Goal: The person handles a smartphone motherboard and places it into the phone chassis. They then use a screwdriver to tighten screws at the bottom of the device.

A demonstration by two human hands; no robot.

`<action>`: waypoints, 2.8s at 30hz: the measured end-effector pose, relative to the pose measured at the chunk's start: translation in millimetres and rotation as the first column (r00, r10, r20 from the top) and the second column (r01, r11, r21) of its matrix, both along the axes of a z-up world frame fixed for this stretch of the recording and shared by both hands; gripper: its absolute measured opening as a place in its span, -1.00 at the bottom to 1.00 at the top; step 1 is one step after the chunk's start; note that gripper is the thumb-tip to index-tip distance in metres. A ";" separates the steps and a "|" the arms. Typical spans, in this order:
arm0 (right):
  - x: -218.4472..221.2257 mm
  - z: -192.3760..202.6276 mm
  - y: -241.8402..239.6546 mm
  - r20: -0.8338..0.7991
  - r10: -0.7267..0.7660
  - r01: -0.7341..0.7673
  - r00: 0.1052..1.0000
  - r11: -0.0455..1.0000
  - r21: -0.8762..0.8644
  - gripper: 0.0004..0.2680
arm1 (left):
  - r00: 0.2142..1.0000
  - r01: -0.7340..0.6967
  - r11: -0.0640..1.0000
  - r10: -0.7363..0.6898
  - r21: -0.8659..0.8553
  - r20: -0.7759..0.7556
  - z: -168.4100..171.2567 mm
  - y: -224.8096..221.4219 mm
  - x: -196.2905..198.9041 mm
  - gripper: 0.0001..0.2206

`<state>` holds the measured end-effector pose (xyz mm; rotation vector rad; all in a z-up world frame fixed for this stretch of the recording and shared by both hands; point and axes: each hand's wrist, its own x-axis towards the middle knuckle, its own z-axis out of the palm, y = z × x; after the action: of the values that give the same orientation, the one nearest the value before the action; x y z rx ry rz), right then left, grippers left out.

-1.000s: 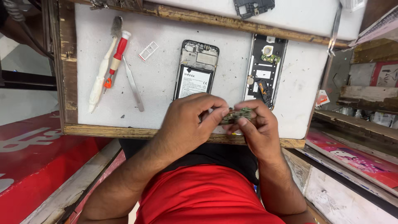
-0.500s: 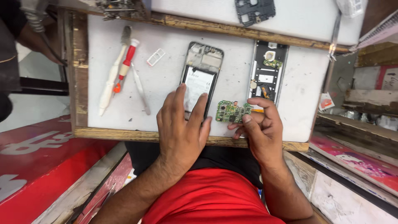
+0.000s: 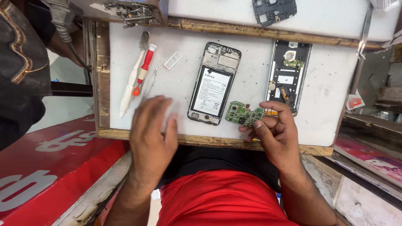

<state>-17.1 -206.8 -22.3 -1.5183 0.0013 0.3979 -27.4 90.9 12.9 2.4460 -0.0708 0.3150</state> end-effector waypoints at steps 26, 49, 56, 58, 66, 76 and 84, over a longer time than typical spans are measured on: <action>-4.3 -4.0 -5.6 0.003 -0.063 0.063 0.998 0.993 0.102 -0.70 | 0.937 0.344 0.935 -0.348 -0.083 -0.036 -18.9 -58.5 25.1 -0.40; 96.2 49.1 -37.2 0.417 0.214 0.304 0.884 0.416 -0.857 -0.76 | 0.992 0.083 0.966 -0.058 -0.247 0.108 -16.6 -45.6 20.0 -0.83; 104.5 48.3 -33.4 0.408 0.194 0.307 0.892 0.402 -0.863 -0.85 | 0.995 -0.030 0.898 0.068 -0.439 0.072 -23.3 -39.9 19.0 -0.86; 102.8 43.5 -35.9 0.449 0.223 0.338 0.865 0.400 -0.852 -0.89 | 0.995 -0.031 0.897 0.070 -0.440 0.072 -23.1 -39.5 18.4 -0.87; 80.8 45.3 -46.7 0.502 0.091 0.391 0.860 0.514 -0.763 -0.93 | 0.975 -0.011 0.932 0.091 -0.362 0.203 -28.2 -44.0 17.9 -0.87; 22.1 60.5 -9.2 0.117 0.079 -0.001 0.990 0.831 -0.556 -0.91 | 0.945 0.300 0.823 -0.325 -0.483 0.033 -2.0 -84.9 13.2 -0.69; 14.2 45.0 -23.0 -0.183 0.088 -0.116 0.979 0.982 -0.150 -0.85 | 0.892 0.207 0.732 -0.413 -0.649 -0.181 4.5 -90.3 21.8 -0.76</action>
<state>-3.0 -229.7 22.8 -1.6414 0.0964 0.6260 -5.6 0.6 17.4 1.7505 -0.2092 -0.1951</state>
